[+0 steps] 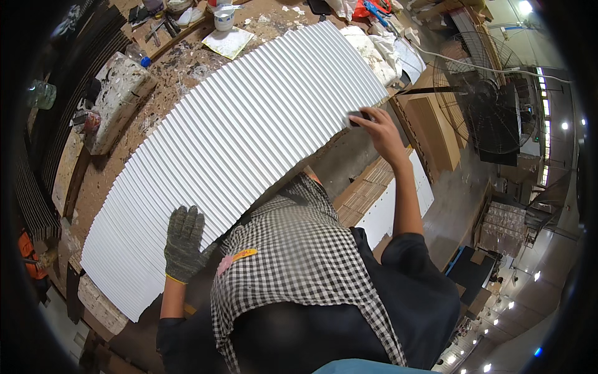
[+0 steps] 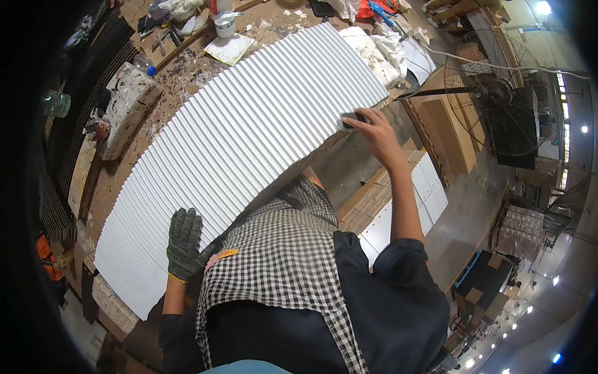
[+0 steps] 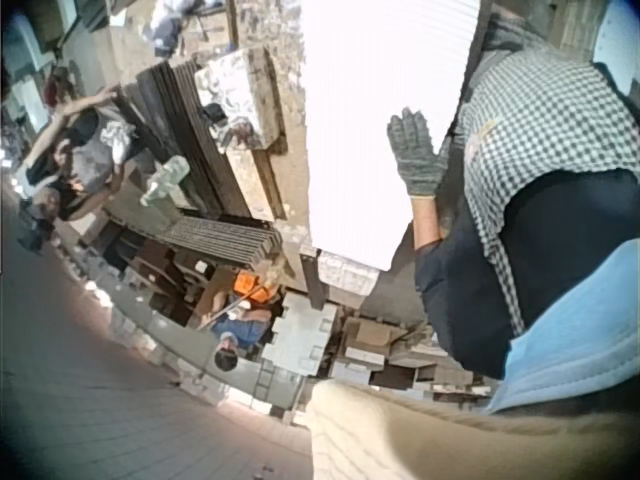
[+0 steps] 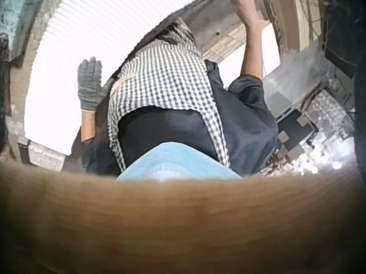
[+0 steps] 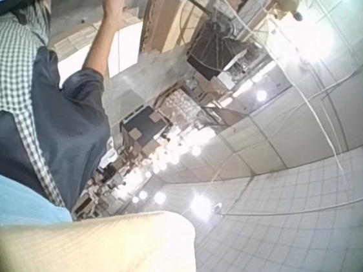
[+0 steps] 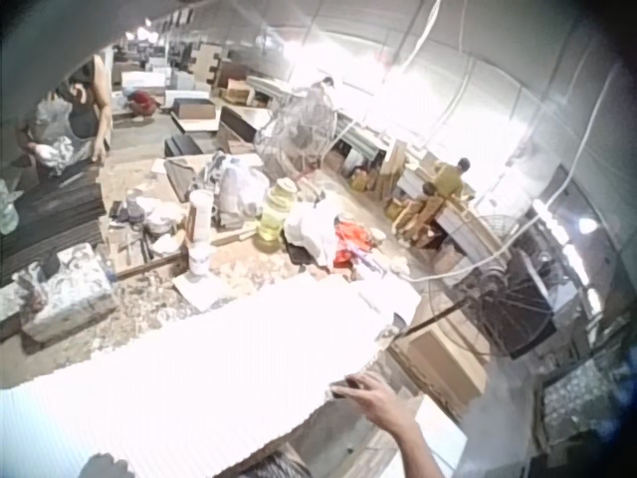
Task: The person sands a long white corrugated wooden panel on a workbench using a sanding block. They repeatedly rub the surface along the length of the panel, occasionally repositioning the panel and adjusting their grip.
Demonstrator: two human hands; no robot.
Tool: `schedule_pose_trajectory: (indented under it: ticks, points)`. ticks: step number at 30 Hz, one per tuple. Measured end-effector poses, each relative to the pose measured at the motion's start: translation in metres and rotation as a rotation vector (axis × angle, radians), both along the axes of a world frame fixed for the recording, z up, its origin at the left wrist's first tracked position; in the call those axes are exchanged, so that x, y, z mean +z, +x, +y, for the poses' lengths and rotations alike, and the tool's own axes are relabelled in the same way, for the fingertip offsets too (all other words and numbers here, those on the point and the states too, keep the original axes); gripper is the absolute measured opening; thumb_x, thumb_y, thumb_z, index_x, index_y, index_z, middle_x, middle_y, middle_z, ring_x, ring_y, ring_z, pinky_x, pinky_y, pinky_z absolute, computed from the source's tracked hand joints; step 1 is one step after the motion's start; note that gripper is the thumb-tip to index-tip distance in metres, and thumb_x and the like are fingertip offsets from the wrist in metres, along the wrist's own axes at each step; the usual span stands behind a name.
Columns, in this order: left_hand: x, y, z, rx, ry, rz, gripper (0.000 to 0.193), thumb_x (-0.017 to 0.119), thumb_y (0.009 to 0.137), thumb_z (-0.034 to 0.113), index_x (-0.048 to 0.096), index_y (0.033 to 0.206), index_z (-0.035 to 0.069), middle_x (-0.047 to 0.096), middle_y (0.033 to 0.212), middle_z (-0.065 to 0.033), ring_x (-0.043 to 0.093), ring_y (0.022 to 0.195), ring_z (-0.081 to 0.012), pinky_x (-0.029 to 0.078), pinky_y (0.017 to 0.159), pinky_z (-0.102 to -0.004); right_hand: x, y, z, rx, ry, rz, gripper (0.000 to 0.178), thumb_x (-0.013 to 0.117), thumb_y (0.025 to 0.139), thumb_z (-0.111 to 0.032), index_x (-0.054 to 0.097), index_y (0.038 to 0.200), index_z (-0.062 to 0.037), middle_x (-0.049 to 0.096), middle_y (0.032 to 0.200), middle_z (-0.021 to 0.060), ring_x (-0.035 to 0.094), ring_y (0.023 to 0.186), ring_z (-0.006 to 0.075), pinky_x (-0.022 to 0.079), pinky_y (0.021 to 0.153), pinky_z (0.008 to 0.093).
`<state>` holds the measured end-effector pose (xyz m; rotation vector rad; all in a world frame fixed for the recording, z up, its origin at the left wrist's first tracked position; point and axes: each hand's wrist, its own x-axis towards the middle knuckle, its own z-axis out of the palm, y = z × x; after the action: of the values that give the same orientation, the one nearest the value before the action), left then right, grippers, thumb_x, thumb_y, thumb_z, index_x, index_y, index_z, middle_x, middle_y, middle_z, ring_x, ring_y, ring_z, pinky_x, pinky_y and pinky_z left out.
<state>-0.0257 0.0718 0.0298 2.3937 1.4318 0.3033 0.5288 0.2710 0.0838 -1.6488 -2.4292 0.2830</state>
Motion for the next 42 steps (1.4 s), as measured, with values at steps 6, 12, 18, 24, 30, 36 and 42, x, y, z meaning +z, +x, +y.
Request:
schedule_pose_trajectory:
  ticks: [6,12,18,24,30,36,42]
  points:
    - [0.009,0.002,0.001,0.014,0.005,-0.003,0.088,0.085,0.078,0.035,0.05,0.153,0.007,0.047,0.161,-0.0153,0.04,0.151,-0.0388,0.031,0.127,-0.0583,-0.064,-0.07,0.149,0.168,0.267,-0.049,0.056,0.064,0.092,0.005,0.075,0.132,-0.0322,0.067,0.136,0.0099,0.063,0.121,0.0324,0.054,0.101,0.0437]
    - [0.01,0.001,0.001,0.01,0.031,-0.004,0.086,0.086,0.077,0.033,0.052,0.152,0.007,0.048,0.16,-0.0148,0.041,0.151,-0.0384,0.033,0.126,-0.0584,-0.096,-0.147,0.278,0.177,0.364,-0.147,0.054,0.068,0.093,-0.001,0.073,0.134,-0.035,0.067,0.139,0.0087,0.065,0.121,0.0319,0.055,0.104,0.0442]
    - [0.005,-0.001,0.001,0.018,-0.002,0.04,0.084,0.083,0.08,0.037,0.052,0.152,0.008,0.047,0.161,-0.014,0.039,0.151,-0.0384,0.03,0.127,-0.0575,-0.072,-0.11,0.196,0.205,0.198,-0.054,0.05,0.063,0.099,-0.005,0.07,0.139,-0.0346,0.067,0.139,0.0088,0.063,0.124,0.0332,0.053,0.108,0.0442]
    - [-0.005,0.0,-0.007,0.032,0.007,0.008,0.084,0.083,0.081,0.038,0.051,0.152,0.007,0.047,0.16,-0.0139,0.04,0.151,-0.0383,0.03,0.127,-0.0573,-0.012,-0.013,0.015,0.072,0.002,-0.168,0.062,0.067,0.08,0.006,0.076,0.13,-0.0309,0.067,0.135,0.0082,0.061,0.122,0.0322,0.051,0.105,0.0441]
    - [-0.013,-0.006,-0.002,-0.03,0.065,-0.019,0.087,0.083,0.08,0.035,0.049,0.154,0.005,0.045,0.162,-0.017,0.037,0.153,-0.0398,0.029,0.127,-0.058,0.003,0.009,-0.049,-0.131,0.049,-0.008,0.054,0.067,0.087,0.006,0.077,0.128,-0.0274,0.067,0.133,0.0058,0.06,0.125,0.0295,0.051,0.105,0.0436]
    - [-0.007,-0.01,0.004,-0.067,0.036,0.01,0.086,0.081,0.083,0.037,0.047,0.156,0.006,0.043,0.164,-0.0174,0.035,0.153,-0.043,0.029,0.126,-0.0596,-0.028,-0.037,-0.014,-0.119,0.14,0.072,0.062,0.063,0.079,0.01,0.077,0.126,-0.0273,0.066,0.132,0.0067,0.059,0.123,0.0314,0.05,0.107,0.0436]
    - [-0.035,-0.017,-0.006,-0.097,0.161,0.072,0.089,0.081,0.083,0.044,0.045,0.156,0.007,0.043,0.163,-0.0182,0.036,0.153,-0.0441,0.029,0.126,-0.0604,-0.016,0.009,-0.06,-0.255,0.076,-0.041,0.055,0.064,0.084,0.01,0.079,0.123,-0.0261,0.066,0.133,0.0079,0.058,0.124,0.0323,0.052,0.102,0.0441]
